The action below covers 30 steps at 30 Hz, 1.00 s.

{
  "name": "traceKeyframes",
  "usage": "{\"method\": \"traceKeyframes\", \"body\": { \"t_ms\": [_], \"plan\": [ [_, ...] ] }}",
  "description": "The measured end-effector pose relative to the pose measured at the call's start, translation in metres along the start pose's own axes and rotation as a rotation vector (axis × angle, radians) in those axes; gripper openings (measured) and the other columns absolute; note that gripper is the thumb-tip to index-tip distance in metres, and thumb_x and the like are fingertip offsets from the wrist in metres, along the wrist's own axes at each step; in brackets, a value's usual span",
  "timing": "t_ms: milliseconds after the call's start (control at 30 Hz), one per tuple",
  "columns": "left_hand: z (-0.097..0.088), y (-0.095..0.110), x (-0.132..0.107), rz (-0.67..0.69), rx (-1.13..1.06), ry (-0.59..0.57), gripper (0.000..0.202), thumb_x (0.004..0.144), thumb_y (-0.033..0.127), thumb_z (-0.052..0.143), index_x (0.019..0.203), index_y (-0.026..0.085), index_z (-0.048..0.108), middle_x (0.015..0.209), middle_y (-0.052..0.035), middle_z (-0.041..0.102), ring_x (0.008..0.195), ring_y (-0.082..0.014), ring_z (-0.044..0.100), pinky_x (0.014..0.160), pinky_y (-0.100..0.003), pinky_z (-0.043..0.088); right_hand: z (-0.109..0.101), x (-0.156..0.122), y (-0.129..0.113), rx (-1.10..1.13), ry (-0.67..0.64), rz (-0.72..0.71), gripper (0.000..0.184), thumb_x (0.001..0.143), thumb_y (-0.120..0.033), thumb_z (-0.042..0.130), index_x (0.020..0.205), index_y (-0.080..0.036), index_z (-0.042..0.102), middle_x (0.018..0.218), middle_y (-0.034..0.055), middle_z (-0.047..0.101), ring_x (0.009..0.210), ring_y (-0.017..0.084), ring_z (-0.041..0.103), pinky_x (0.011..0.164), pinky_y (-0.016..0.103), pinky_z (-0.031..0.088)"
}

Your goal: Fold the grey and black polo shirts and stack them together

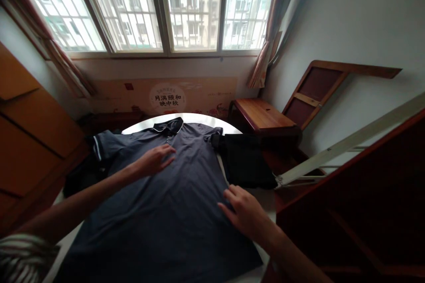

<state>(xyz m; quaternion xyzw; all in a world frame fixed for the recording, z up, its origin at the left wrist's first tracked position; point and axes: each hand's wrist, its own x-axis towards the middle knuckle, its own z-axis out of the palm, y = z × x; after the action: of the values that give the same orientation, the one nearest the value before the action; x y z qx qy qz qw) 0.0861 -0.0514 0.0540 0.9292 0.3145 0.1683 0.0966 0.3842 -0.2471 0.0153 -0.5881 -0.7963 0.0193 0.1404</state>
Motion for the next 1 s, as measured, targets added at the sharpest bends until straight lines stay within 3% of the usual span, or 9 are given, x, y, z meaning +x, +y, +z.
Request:
{"method": "traceKeyframes", "body": {
  "t_ms": [100,200,267,367,533,733,867,900,1000],
  "plan": [
    [-0.003,0.045,-0.089,0.087,-0.074,-0.211,0.016,0.095,0.032,0.056,0.104,0.021,0.063,0.104,-0.0063,0.064,0.092,-0.0178,0.063,0.085,-0.031,0.053,0.011,-0.059,-0.014,-0.012,0.064,-0.223,0.036,0.088,-0.042,0.066,0.116,-0.019,0.067,0.117,0.0137,0.066,0.112,0.030,0.061,0.090,0.043,0.054],
    [-0.004,0.093,-0.174,0.153,-0.125,-0.301,0.039,0.084,0.044,0.071,0.115,0.023,0.061,0.111,-0.0070,0.064,0.097,-0.0210,0.061,0.088,-0.032,0.053,0.011,-0.085,-0.023,-0.078,0.090,-0.395,0.063,0.083,-0.057,0.068,0.133,-0.019,0.060,0.136,0.0158,0.059,0.131,0.037,0.048,0.103,0.055,0.045],
    [0.000,0.113,-0.213,0.175,-0.064,-0.254,0.049,0.080,0.039,0.075,0.123,0.022,0.058,0.117,-0.0086,0.064,0.103,-0.0233,0.060,0.092,-0.034,0.053,0.011,-0.091,-0.028,-0.104,0.120,-0.467,0.050,0.089,-0.046,0.065,0.130,-0.018,0.062,0.132,0.0143,0.062,0.128,0.033,0.051,0.107,0.056,0.042],
    [0.008,0.119,-0.245,0.156,0.083,-0.158,0.043,0.086,0.013,0.062,0.128,0.021,0.057,0.122,-0.0083,0.065,0.108,-0.0224,0.059,0.095,-0.032,0.052,0.013,-0.090,-0.034,-0.095,0.209,-0.531,0.028,0.095,-0.014,0.049,0.115,-0.015,0.068,0.112,0.0122,0.071,0.110,0.025,0.063,0.101,0.047,0.050],
    [0.015,0.096,-0.266,-0.031,0.132,-0.169,0.059,0.078,-0.005,0.047,0.131,0.021,0.055,0.123,-0.0086,0.063,0.111,-0.0229,0.059,0.098,-0.036,0.052,0.011,-0.083,-0.044,-0.016,0.227,-0.525,0.033,0.091,-0.002,0.037,0.105,-0.010,0.066,0.098,0.0129,0.071,0.094,0.023,0.066,0.084,0.037,0.057],
    [-0.008,0.101,-0.273,-0.290,-0.056,-0.302,0.042,0.067,-0.002,0.052,0.100,0.021,0.060,0.105,-0.0045,0.063,0.096,-0.0208,0.061,0.084,-0.031,0.053,0.002,-0.099,-0.059,0.057,0.027,-0.456,0.025,0.086,-0.003,0.041,0.088,-0.018,0.061,0.084,0.0069,0.066,0.074,0.019,0.061,0.072,0.034,0.053],
    [-0.026,0.095,-0.268,-0.294,-0.224,-0.375,0.014,0.079,0.015,0.062,0.091,0.022,0.062,0.095,-0.0011,0.065,0.085,-0.0170,0.063,0.074,-0.025,0.050,0.000,-0.104,-0.064,0.069,-0.038,-0.447,0.011,0.087,-0.014,0.051,0.089,-0.020,0.060,0.090,0.0071,0.066,0.083,0.023,0.063,0.080,0.038,0.052],
    [-0.029,0.086,-0.263,-0.290,-0.254,-0.349,0.004,0.084,0.023,0.062,0.088,0.022,0.063,0.090,-0.0007,0.066,0.081,-0.0160,0.063,0.072,-0.024,0.049,-0.002,-0.098,-0.064,0.082,-0.071,-0.444,0.007,0.088,-0.018,0.054,0.090,-0.021,0.060,0.091,0.0067,0.066,0.085,0.023,0.063,0.082,0.039,0.052],
    [-0.043,0.039,-0.230,-0.363,-0.232,-0.081,0.025,0.093,0.040,0.055,0.085,0.020,0.066,0.083,-0.0024,0.068,0.077,-0.0162,0.064,0.074,-0.026,0.049,-0.014,-0.061,-0.070,0.136,-0.190,-0.433,0.006,0.092,-0.026,0.058,0.090,-0.021,0.061,0.089,0.0051,0.065,0.084,0.021,0.063,0.082,0.037,0.052]
  ]
}}
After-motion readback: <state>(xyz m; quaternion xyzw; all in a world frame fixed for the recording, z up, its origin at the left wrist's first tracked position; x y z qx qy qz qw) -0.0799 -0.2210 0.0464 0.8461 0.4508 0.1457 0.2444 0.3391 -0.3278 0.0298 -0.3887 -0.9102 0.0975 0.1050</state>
